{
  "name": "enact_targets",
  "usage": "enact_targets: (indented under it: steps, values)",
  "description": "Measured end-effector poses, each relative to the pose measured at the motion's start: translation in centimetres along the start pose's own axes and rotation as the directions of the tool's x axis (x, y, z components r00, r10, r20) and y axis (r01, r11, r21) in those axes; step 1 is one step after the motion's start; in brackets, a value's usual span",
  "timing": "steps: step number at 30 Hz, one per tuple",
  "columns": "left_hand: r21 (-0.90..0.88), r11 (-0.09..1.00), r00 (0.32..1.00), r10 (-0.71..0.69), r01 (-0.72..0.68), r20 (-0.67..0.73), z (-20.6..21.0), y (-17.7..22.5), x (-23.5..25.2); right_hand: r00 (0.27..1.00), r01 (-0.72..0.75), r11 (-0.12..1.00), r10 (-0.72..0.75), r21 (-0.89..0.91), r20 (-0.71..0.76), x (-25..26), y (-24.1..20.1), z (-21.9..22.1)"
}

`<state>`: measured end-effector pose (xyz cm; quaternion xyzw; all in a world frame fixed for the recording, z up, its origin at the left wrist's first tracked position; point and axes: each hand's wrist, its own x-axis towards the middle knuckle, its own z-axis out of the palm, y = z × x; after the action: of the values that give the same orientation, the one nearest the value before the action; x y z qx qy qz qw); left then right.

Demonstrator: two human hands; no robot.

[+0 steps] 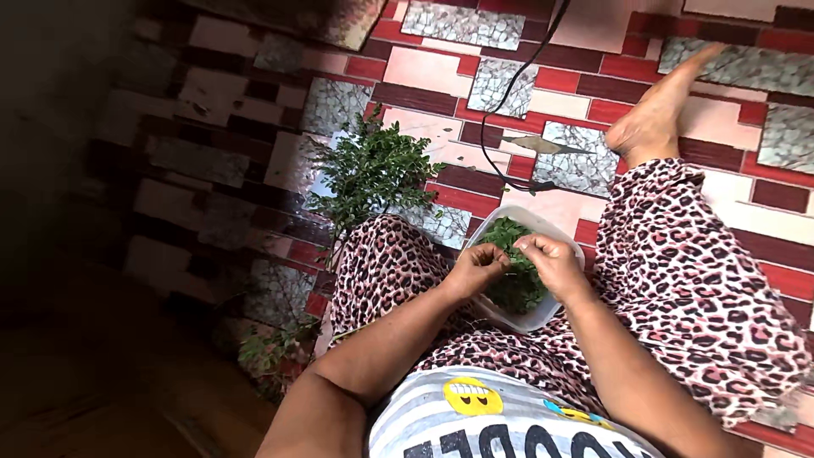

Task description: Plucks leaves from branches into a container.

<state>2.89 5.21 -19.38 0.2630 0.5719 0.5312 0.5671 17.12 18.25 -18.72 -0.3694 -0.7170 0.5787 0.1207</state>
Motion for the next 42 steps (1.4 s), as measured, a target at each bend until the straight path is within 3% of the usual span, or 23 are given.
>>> enact_targets:
  steps: [2, 5, 8, 11, 16, 23, 33, 35, 37, 40, 42]
  values:
    - [-0.014, 1.0, 1.0, -0.012, 0.012, 0.009, 0.2, 0.5, -0.3, 0.999, 0.044, 0.996, -0.042, -0.082, 0.028, -0.3, 0.0, -0.3]
    - [-0.034, 0.999, 0.999, -0.038, 0.039, 0.025, 0.3, 1.5, -0.7, 0.997, 0.076, 0.997, -0.076, -0.004, -0.034, -0.6, 0.3, -0.3]
    - [0.001, 0.998, 0.997, -0.07, 0.07, 0.014, 0.3, 2.2, -0.8, 0.996, -0.093, 0.966, 0.093, 0.24, 0.009, -0.9, -0.6, -0.5]
    - [0.041, 0.996, 0.997, -0.076, 0.076, 0.001, 0.6, 2.3, -0.5, 0.988, -0.154, 0.951, 0.141, 0.268, 0.07, -1.5, -1.6, -0.8]
    - [0.079, 0.995, 0.998, -0.066, 0.066, 0.003, 1.2, 1.8, -0.3, 0.999, -0.048, 0.987, 0.046, 0.156, 0.018, -1.7, -1.3, -1.1]
    - [-0.059, 0.995, 0.997, -0.076, 0.075, -0.024, 1.0, 0.8, -0.2, 0.993, 0.106, 0.98, -0.097, 0.166, -0.063, -1.2, -0.3, -0.5]
    - [-0.217, 0.961, 0.985, -0.159, 0.17, 0.067, 0.9, 0.9, 0.7, 0.958, 0.268, 0.952, -0.246, 0.15, -0.15, -1.0, 0.4, 0.0]
    - [-0.229, 0.962, 0.989, -0.137, 0.147, 0.059, 0.9, 0.7, 0.9, 0.966, 0.227, 0.955, -0.195, 0.192, -0.169, -1.0, 0.4, 0.0]
    - [-0.253, 0.958, 0.991, -0.131, 0.131, 0.02, 0.9, 0.5, 1.0, 0.987, 0.094, 0.933, -0.043, 0.347, -0.153, -1.0, 0.3, -0.1]
    - [-0.29, 0.948, 0.99, -0.142, 0.132, -0.014, 0.7, 0.5, 1.1, 0.987, -0.147, 0.841, 0.16, 0.521, 0.02, -1.4, -0.3, -0.5]
    - [-0.296, 0.946, 0.989, -0.145, 0.135, -0.012, 0.7, 0.5, 1.1, 0.973, -0.229, 0.799, 0.198, 0.556, 0.117, -1.8, -0.8, -0.3]
